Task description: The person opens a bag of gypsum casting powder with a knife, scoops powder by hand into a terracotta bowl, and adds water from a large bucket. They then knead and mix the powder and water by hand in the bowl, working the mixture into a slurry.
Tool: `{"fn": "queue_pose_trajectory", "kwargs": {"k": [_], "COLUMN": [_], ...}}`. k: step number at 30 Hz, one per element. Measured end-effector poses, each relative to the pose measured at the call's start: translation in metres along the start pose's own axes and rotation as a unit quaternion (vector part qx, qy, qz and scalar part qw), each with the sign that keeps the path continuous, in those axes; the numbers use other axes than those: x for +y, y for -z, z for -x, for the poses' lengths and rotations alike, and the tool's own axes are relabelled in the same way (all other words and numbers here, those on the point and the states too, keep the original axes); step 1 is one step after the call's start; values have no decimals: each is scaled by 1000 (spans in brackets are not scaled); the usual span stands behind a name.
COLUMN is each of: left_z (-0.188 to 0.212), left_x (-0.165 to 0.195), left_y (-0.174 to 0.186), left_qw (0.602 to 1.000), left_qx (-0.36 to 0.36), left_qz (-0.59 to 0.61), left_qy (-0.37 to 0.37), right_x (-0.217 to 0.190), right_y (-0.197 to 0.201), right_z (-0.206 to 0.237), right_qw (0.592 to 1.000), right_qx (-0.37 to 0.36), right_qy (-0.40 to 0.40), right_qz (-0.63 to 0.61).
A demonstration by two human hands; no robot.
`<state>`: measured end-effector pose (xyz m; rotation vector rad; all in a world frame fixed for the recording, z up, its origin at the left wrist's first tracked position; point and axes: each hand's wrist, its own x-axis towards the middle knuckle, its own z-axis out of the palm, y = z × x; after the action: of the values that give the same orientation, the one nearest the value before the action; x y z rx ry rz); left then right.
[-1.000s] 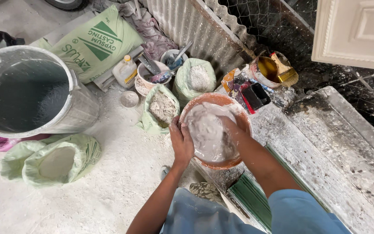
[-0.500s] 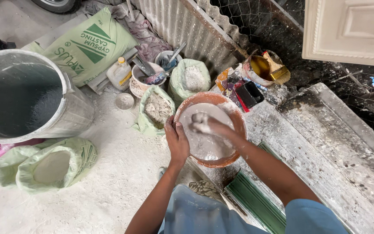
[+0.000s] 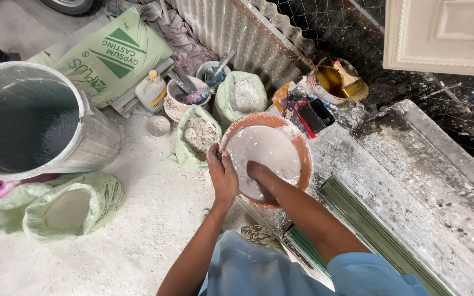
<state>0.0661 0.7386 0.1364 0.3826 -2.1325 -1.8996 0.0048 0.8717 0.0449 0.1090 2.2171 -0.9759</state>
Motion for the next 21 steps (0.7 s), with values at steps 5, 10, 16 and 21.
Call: {"fn": "queue_pose_trajectory", "kwargs": {"k": [5,10,16,21], "left_z": [1,1,2,1], "left_x": [0,0,5,10], "left_y": [0,0,2,3], "left_qw": [1000,1000,1000,1000], "left_qx": [-13,-13,-20,-17], "left_qz": [12,-3,19,22], "left_qy": [9,11,4,8], "right_x": [8,4,20,29], "right_y": [28,87,98,50], "right_z": [5,16,22,13], "right_qw": [999,993,986,980], "right_qx": [-13,-66,-98,-74], "right_qy": [40,72,37,12], "right_qz": [0,58,130,185]}}
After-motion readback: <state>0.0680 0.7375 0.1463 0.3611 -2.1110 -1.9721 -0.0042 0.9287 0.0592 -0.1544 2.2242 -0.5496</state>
